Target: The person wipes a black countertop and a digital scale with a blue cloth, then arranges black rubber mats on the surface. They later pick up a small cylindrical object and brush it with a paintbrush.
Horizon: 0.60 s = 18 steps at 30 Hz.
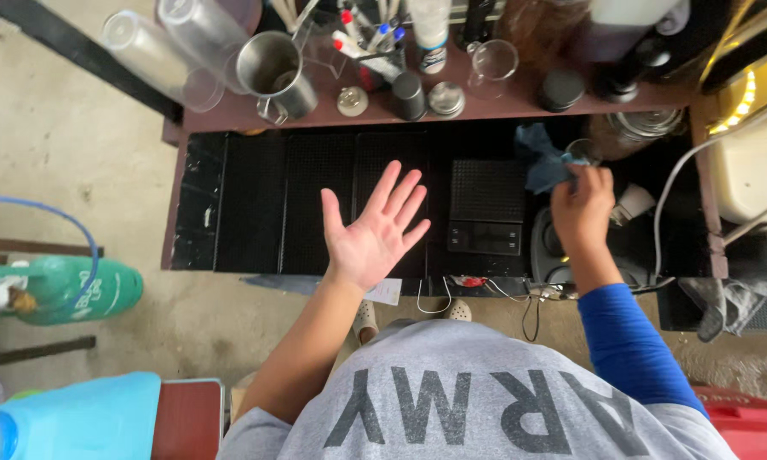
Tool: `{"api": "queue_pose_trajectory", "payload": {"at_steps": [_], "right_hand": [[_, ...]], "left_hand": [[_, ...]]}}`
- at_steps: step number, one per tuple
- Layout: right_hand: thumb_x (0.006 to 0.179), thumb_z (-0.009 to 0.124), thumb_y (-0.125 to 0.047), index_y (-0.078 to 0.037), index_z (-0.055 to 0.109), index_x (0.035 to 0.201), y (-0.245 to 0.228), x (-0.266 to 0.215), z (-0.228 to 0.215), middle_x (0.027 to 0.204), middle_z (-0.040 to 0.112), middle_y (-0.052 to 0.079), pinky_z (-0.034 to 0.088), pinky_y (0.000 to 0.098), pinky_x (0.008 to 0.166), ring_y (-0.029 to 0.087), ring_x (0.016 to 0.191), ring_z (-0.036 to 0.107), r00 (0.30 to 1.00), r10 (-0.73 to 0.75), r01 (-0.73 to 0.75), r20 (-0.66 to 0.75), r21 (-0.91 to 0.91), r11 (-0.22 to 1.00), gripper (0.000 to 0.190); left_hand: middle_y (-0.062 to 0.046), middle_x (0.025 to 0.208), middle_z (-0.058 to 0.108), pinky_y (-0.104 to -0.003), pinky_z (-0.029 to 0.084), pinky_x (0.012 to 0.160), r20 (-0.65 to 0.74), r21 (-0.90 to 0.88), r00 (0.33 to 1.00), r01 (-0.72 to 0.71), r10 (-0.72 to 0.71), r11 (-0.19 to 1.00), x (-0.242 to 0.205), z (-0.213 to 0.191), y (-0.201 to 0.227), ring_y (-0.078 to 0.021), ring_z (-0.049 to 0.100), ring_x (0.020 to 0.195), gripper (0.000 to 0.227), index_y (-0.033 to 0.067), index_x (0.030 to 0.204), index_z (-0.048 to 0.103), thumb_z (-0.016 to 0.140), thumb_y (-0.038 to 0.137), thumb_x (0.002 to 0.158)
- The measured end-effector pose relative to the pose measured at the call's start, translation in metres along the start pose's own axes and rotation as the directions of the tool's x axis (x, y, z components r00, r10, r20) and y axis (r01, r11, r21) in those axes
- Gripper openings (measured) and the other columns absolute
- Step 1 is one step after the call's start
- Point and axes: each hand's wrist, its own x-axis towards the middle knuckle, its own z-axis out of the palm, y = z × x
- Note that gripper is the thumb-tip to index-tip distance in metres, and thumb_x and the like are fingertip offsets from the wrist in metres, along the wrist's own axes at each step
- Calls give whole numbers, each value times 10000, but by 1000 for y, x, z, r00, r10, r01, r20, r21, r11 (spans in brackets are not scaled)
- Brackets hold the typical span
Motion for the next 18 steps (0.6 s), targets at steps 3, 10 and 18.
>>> {"api": "queue_pose_trajectory", "payload": {"at_steps": [3, 10, 18], "right_hand": [[977, 633, 80, 4, 677, 1182, -16, 17, -19, 1156, 582, 185, 535, 369, 755, 327, 921, 631, 995, -25, 39, -98, 139, 989, 223], [919, 624, 108, -21, 697, 1205, -119, 32, -83, 1161, 622, 136, 522, 332, 758, 302, 981, 652, 967, -216, 242, -134, 224, 944, 322], [739, 766, -174, -32, 607, 1327, -253, -11, -68, 1329, 548, 212, 450, 476, 1035, 382, 1178, 553, 803, -549, 401, 231, 470, 786, 625]], "left_hand": [[-66, 1777, 143, -559, 50, 1306, 39, -110, 999, 25, -21, 994, -3, 16, -1, -238, 93, 1647, 1086, 235, 1698, 169, 234, 919, 857], [-92, 1732, 228, -590, 146, 1267, 7, -37, 1000, 24, -24, 999, 9, 12, -14, -312, 186, 1598, 924, 230, 1674, 229, 295, 809, 957], [-177, 1434, 567, -466, 417, 1157, 106, -149, 985, 152, -137, 977, 9, -25, -17, -317, 546, 1311, 673, 65, 1539, 474, 400, 592, 1127]]}}
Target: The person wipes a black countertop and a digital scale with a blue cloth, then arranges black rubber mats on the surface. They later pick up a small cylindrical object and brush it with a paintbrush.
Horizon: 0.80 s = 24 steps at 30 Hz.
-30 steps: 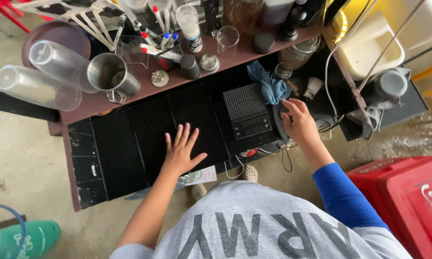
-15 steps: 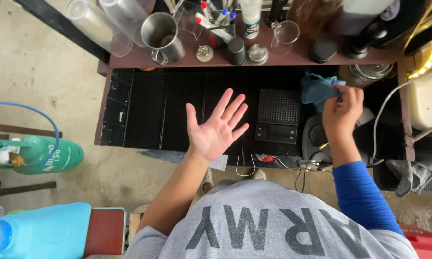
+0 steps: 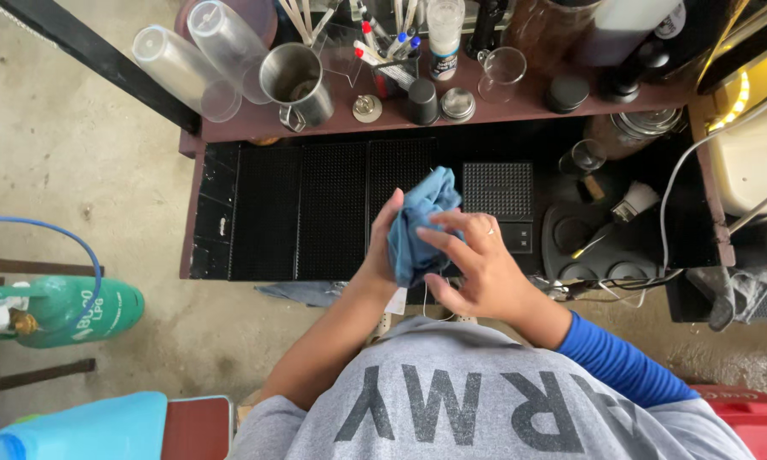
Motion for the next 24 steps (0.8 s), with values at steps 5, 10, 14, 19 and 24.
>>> {"api": "queue_pose_trajectory", "payload": {"at_steps": [5, 10, 14, 19, 24], "right_hand": [[875, 661, -122, 73, 458, 1465, -9, 19, 65, 1518, 398, 308, 259, 592, 1190, 529, 1422, 381, 996, 87, -90, -32, -98, 991, 653], [909, 535, 2, 87, 408, 1504, -5, 17, 107, 1586, 394, 275, 278, 551, 1291, 468, 1510, 388, 990, 120, -118, -79, 32, 993, 614], [916, 539, 4, 55, 441, 1494, -11, 16, 116, 1568, 452, 250, 315, 526, 1303, 433, 1498, 445, 988, 120, -120, -99, -3, 993, 589], [852, 725, -233, 28, 399, 1509, 5, 14, 123, 1530, 374, 313, 302, 512, 1189, 495, 1436, 378, 950, 182, -174, -254, 53, 983, 780], [906, 724, -417, -62, 337, 1580, 54, 2, 168, 1533, 445, 268, 406, 498, 1151, 450, 1421, 479, 706, 709, -688, -6, 232, 687, 854]], "left_hand": [[-104, 1302, 627, -363, 495, 1060, -252, -176, 968, -48, 2, 983, -4, -43, -10, -240, 605, 1201, 440, 113, 1323, 581, 439, 464, 1100], [-45, 1129, 646, -352, 527, 938, -424, -116, 902, -142, 80, 983, -15, -79, -3, -213, 629, 1062, 353, 160, 1173, 619, 436, 449, 1084], [-88, 1126, 630, -373, 531, 943, -210, 21, 970, -120, 121, 993, -20, -83, 6, -230, 630, 1044, 380, 114, 1160, 612, 448, 456, 1153], [-74, 1257, 641, -416, 527, 962, -419, 109, 888, 257, -190, 960, -23, -63, 39, -256, 631, 1140, 680, 178, 1298, 610, 412, 727, 948], [-142, 1369, 630, -526, 289, 1106, -559, 809, 828, 557, 49, -186, -27, -51, 112, -303, 517, 1334, 811, 198, 1367, 655, 360, 822, 941]]}}
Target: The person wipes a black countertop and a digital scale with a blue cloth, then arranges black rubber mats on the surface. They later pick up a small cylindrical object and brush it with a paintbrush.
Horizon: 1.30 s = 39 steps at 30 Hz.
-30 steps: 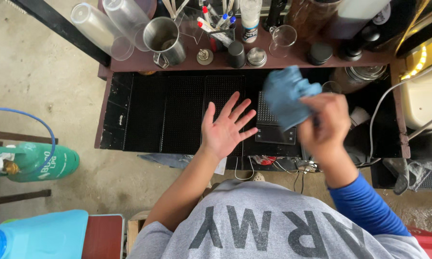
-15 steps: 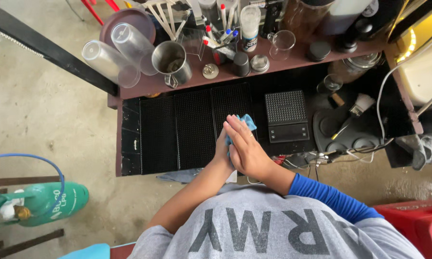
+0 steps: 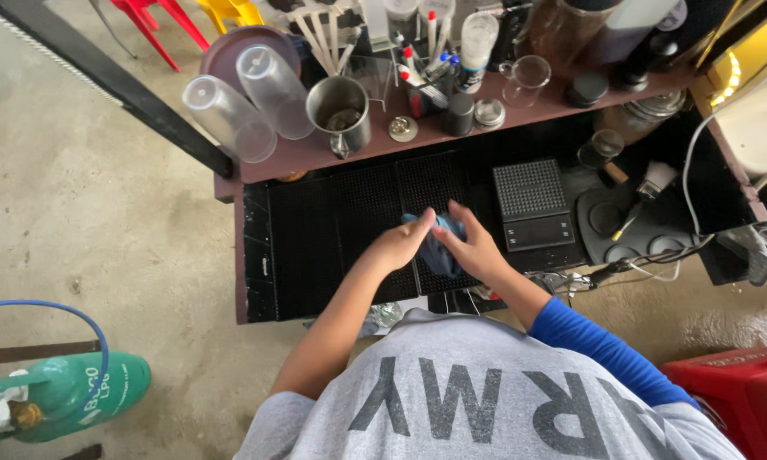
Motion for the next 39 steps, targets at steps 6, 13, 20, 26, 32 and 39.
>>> {"api": "queue_pose_trajectory", "payload": {"at_steps": [6, 13, 20, 26, 32, 39], "right_hand": [[830, 782, -420, -159, 337, 1570, 22, -13, 25, 1587, 270, 310, 426, 555, 1081, 527, 1375, 397, 984, -33, 111, 174, -458, 882, 902], [743, 811, -250, -223, 507, 1474, 4, -9, 48, 1523, 402, 210, 487, 515, 1024, 459, 1262, 509, 933, -90, 301, 347, -623, 722, 793], [801, 717, -96, -87, 661, 1266, 12, -2, 31, 1141, 684, 154, 579, 396, 850, 348, 1013, 707, 999, -22, 11, -37, -278, 961, 468], [795, 720, -102, -87, 682, 1249, 13, 9, -1, 1138, 675, 162, 560, 418, 865, 357, 1019, 693, 990, -67, 29, -122, -289, 957, 455], [815, 745, -221, -134, 672, 1308, 30, 16, -12, 1295, 641, 180, 546, 418, 977, 373, 1155, 649, 986, -122, 161, 113, -457, 875, 506], [771, 726, -667, -253, 547, 1428, 21, 16, -5, 1513, 415, 191, 401, 571, 1099, 414, 1390, 425, 961, 141, 109, 236, -799, 591, 797]], "left_hand": [[-135, 1141, 742, -372, 589, 807, -660, 50, 713, -276, 240, 960, -14, -90, -19, -274, 766, 906, 468, 85, 1170, 679, 729, 472, 911], [-123, 1160, 572, -307, 597, 693, -728, -39, 587, -552, 355, 833, 26, -130, 1, -165, 744, 744, 451, 1, 1162, 619, 690, 392, 948], [10, 842, 674, -259, 533, 695, -590, -305, 743, -567, 315, 765, 48, -126, -1, -87, 620, 721, 309, 36, 967, 650, 581, 330, 1030], [43, 797, 545, -256, 487, 741, -626, -585, 756, -616, 189, 527, 6, -131, -25, -57, 509, 735, 247, 84, 901, 588, 555, 279, 1050], [46, 805, 540, -235, 514, 798, -669, -539, 733, -596, 128, 596, -72, -115, -104, -41, 509, 760, 255, 86, 876, 566, 539, 262, 1058], [4, 797, 490, -244, 396, 673, -815, -407, 578, -517, -43, 753, -81, -43, -209, -80, 438, 738, 302, 33, 903, 554, 545, 255, 1107]]}}
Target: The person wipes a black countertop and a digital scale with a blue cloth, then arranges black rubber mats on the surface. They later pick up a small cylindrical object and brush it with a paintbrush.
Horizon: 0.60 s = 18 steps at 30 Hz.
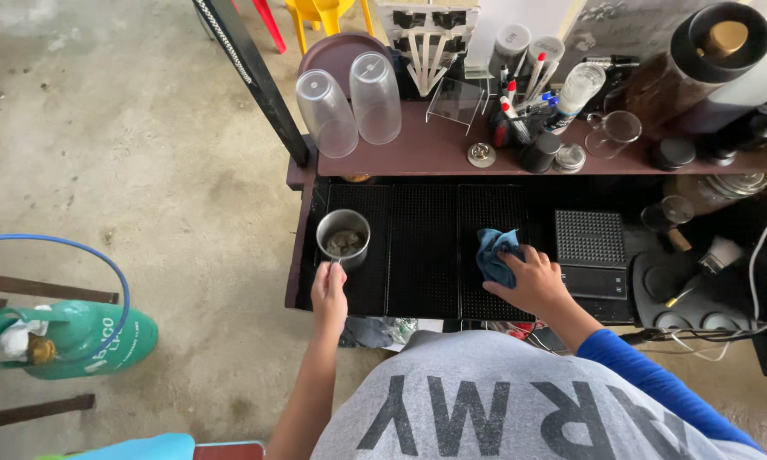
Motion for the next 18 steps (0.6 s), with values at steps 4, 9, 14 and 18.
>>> {"api": "queue_pose_trajectory", "payload": {"at_steps": [4, 9, 14, 18], "right_hand": [[771, 736, -659, -217, 533, 1436, -1, 9, -7, 1523, 400, 233, 411, 588, 1068, 459, 1370, 434, 986, -111, 113, -121, 10, 994, 824], [734, 819, -469, -215, 484, 1485, 7, 12, -3, 1484, 387, 262, 477, 553, 1005, 494, 1244, 501, 988, -156, 156, -2, 28, 987, 860], [693, 802, -162, -143, 640, 1310, 23, 8, -4, 1239, 606, 184, 551, 456, 941, 406, 1136, 620, 959, -235, 270, -158, 253, 929, 638], [739, 766, -126, -101, 683, 1216, 45, -7, -20, 1090, 663, 157, 571, 414, 883, 361, 1005, 681, 969, -83, 190, -233, 484, 854, 485]], "left_hand": [[7, 830, 608, -229, 486, 725, -43, 46, 998, -36, 38, 998, -16, -4, -34, -72, 557, 770, 249, 30, 954, 611, 533, 236, 1072], [-64, 1033, 630, -278, 533, 677, -109, 316, 993, -9, 45, 949, -25, -2, -6, -113, 653, 704, 266, 25, 1126, 610, 616, 251, 985], [-164, 1181, 550, -332, 515, 656, -84, 630, 966, -138, 244, 764, -50, 3, 60, -176, 555, 635, 504, 4, 1275, 502, 759, 247, 915], [-190, 1238, 512, -330, 505, 679, 36, 539, 909, -367, 415, 758, -61, 33, 99, -139, 558, 653, 540, -7, 1347, 458, 736, 180, 923]]}}
